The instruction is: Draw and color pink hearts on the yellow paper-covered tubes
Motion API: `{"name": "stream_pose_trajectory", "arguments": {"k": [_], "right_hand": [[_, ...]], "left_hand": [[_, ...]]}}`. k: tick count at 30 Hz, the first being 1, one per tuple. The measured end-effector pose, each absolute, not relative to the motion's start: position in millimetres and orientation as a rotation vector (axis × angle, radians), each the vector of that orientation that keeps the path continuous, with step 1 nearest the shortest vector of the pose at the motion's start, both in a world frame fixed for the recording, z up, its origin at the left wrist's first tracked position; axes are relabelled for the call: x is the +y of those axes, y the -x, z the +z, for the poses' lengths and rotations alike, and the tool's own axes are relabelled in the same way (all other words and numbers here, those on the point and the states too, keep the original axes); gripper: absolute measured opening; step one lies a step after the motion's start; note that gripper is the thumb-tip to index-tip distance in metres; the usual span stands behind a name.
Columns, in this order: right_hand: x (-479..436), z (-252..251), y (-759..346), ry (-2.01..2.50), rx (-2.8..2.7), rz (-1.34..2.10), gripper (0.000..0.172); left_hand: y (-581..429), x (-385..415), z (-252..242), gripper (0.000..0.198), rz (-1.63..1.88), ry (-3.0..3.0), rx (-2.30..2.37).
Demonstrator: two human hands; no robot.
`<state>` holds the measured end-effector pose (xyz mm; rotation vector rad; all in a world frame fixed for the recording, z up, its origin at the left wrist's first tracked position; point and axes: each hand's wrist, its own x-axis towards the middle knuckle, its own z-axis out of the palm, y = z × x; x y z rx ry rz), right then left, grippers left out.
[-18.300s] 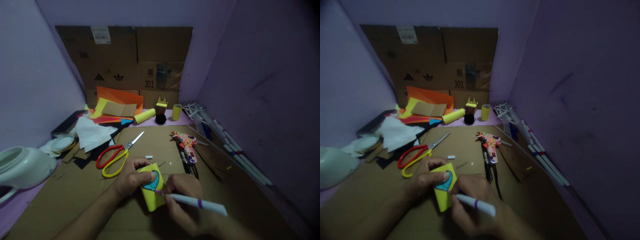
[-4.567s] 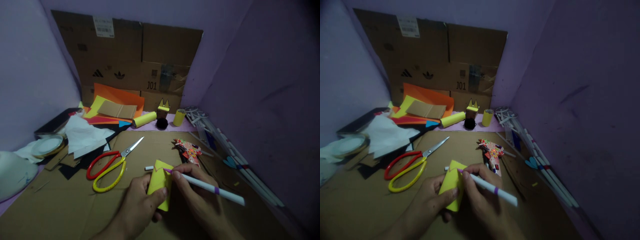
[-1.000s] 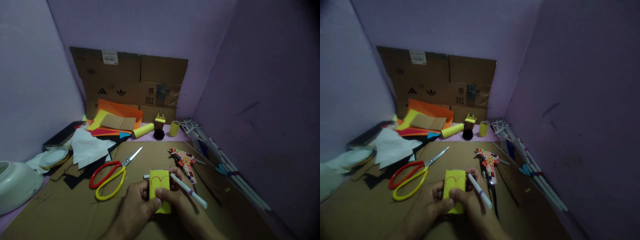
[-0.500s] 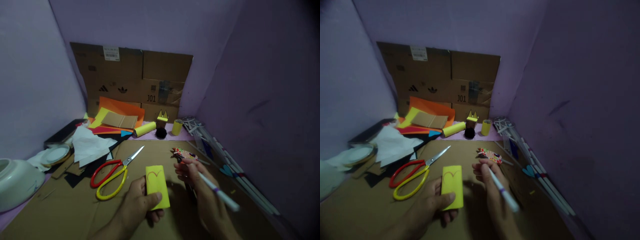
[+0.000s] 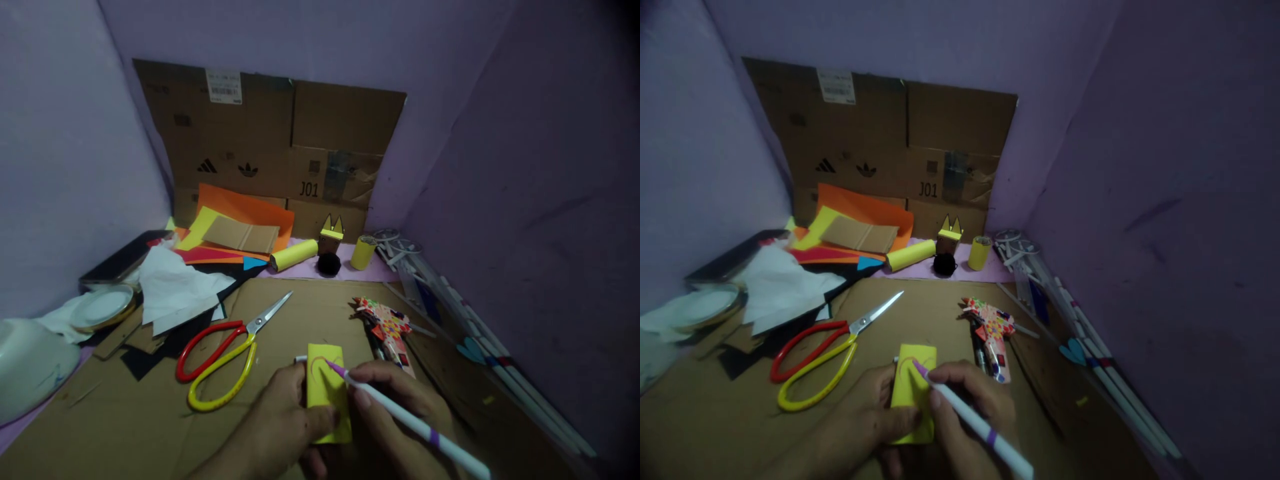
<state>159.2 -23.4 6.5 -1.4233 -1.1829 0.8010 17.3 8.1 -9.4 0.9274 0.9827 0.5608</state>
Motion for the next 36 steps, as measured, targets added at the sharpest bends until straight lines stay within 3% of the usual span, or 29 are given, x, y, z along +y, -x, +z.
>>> {"name": "stream_pose_trajectory", "arguments": {"k": [7,36], "right_hand": [[-23.9,-0.6,-172.1,1.437,-1.395,0.841,0.021],[-25.2,8.0,-161.8,1.459,-1.387,0.715,0.018]], "left_hand": [[-16.7,7.7,-9.3,0.036,0.561,-0.930,0.990],[-18.0,4.0,-2.9,0.030,0.538,-1.045,1.062]]}}
